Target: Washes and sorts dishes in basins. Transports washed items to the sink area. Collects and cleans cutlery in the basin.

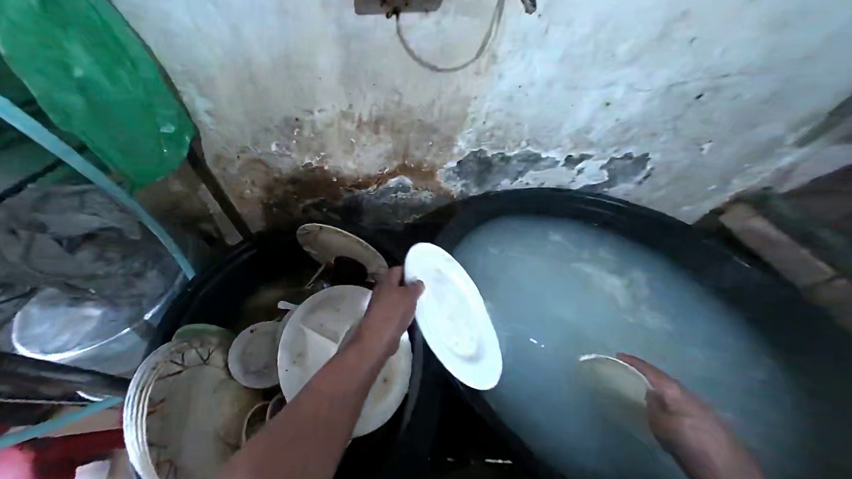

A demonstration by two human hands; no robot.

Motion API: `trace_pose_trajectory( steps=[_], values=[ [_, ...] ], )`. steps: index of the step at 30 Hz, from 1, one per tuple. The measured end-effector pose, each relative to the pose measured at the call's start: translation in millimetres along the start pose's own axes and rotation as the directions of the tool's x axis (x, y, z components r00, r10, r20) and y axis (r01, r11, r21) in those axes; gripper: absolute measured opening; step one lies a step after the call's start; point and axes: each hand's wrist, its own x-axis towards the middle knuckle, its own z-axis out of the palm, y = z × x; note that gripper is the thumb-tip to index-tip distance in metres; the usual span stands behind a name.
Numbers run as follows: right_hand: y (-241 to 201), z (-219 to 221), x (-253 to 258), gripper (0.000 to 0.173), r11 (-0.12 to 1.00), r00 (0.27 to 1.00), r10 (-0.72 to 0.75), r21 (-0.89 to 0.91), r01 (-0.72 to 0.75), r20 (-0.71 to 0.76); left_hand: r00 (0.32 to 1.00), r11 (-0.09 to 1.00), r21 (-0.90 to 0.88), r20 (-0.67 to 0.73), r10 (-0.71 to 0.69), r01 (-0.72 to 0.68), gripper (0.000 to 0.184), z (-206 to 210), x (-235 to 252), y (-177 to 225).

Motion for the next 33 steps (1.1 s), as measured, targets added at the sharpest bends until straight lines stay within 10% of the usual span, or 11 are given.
trace_pose_trajectory(
  steps=[4, 10, 14, 22, 30, 33],
  values=[
    [32.9, -0.8, 2.7, 0.065, 0.761, 0.919, 0.349, 0.516, -0.393, 0.184, 1.0, 1.0, 0.01, -0.007, 0.019, -0.019, 0.048, -14.1, 5.3, 5.2],
    [20.3, -25.1, 7.8, 0.063, 0.669, 0.929, 0.223, 0.647, -0.366, 0.295, 0.956, 0.729, 0.663, -0.289, 0.039, 0.171, 0.045, -122.8, 27.9, -66.0],
    [-58.6, -32.2, 24.5, 0.058, 0.6, 0.928, 0.196, 0.709, -0.369, 0.317, 0.924, 0.768, 0.531, -0.319, -0.211, 0.358, 0.051, -142.1, 14.9, -95.7],
    [-240.5, 18.2, 49.2, 0.051, 0.646, 0.851, -0.018, 0.656, -0.391, 0.525, 0.94, 0.96, 0.094, -0.248, -0.236, 0.265, 0.042, -145.5, -0.7, -95.1],
    [-336.8, 99.9, 61.5, 0.057, 0.697, 0.807, -0.289, 0.691, -0.192, 0.515, 0.953, 0.795, 0.558, -0.291, -0.081, 0.238, 0.039, -127.4, -16.4, -55.6],
    [-343.1, 102.8, 67.1, 0.058, 0.635, 0.815, -0.175, 0.696, -0.335, 0.552, 0.948, 0.895, 0.404, -0.312, -0.058, 0.188, 0.036, -143.5, -16.6, -68.9]
  ],
)
